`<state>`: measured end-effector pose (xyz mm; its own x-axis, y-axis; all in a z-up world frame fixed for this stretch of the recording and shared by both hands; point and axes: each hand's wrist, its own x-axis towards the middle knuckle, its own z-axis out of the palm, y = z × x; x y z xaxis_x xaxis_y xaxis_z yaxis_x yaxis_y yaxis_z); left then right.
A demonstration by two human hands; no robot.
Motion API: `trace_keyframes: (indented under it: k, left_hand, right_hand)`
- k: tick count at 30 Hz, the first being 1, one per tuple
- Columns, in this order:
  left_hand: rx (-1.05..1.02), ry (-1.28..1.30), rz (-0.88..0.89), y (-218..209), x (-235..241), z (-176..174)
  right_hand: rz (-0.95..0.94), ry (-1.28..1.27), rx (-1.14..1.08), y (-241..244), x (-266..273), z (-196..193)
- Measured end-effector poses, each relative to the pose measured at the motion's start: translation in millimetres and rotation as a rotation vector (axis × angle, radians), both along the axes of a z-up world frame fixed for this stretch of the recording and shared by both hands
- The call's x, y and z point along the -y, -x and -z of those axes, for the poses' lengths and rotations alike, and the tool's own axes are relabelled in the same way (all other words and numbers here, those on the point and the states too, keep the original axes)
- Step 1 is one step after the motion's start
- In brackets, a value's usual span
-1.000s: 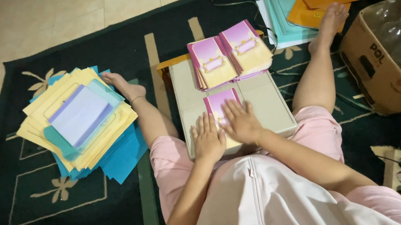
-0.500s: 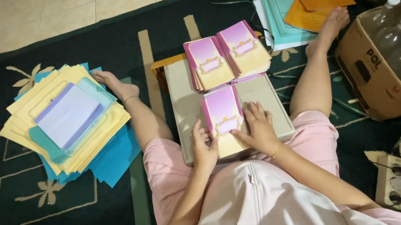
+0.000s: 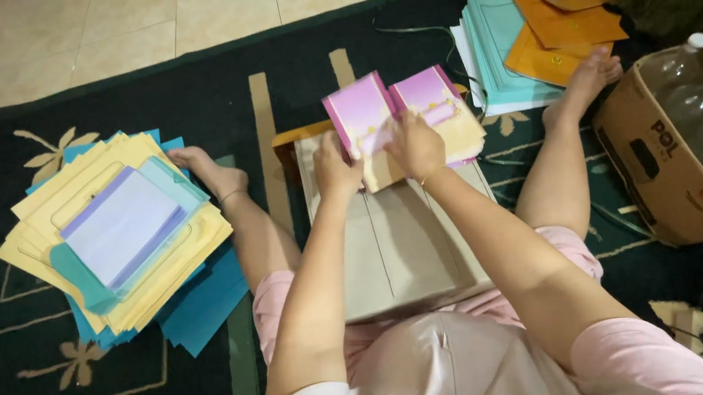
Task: The person folds paper sheets into envelopes and stacks them on a wooden stand.
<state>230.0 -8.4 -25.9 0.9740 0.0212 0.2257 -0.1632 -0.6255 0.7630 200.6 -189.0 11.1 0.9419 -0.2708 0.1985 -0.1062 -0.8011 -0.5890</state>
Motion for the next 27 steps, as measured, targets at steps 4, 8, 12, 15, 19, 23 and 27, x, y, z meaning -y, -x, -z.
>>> trace_keyframes:
  k: [4,8,12,15,19,23,27]
  left_hand:
    - [-0.438,0.067,-0.095,-12.4,11.6,7.3]
    - [-0.515,0.145,-0.177,-29.8,9.5,29.5]
    - [-0.566,0.300,-0.210,-37.2,12.8,31.0]
    - [-0.585,0.294,-0.162,-12.7,14.5,2.4]
    - [-0.502,0.403,-0.118,13.6,8.4,-14.6]
    - [-0.451,0.543,-0.005,50.6,-13.2,-20.1]
    - [-0.334,0.658,0.215,123.8,-29.5,-45.8]
  right_hand:
    - [0.004,0.276,-0.143,-14.9,-7.1,36.6]
    - [0.016,0.402,-0.097,1.7,-20.7,36.0]
    - [-0.015,0.423,-0.081,-5.9,-12.3,45.3]
    - [-0.104,0.325,-0.132,-13.0,1.5,56.9]
    - [-0.189,0.270,-0.131,-1.8,7.7,45.4]
    - [-0.202,-0.021,0.024,54.0,6.6,-17.1]
    - [-0.296,-0.597,0.033,99.4,-7.9,-46.3]
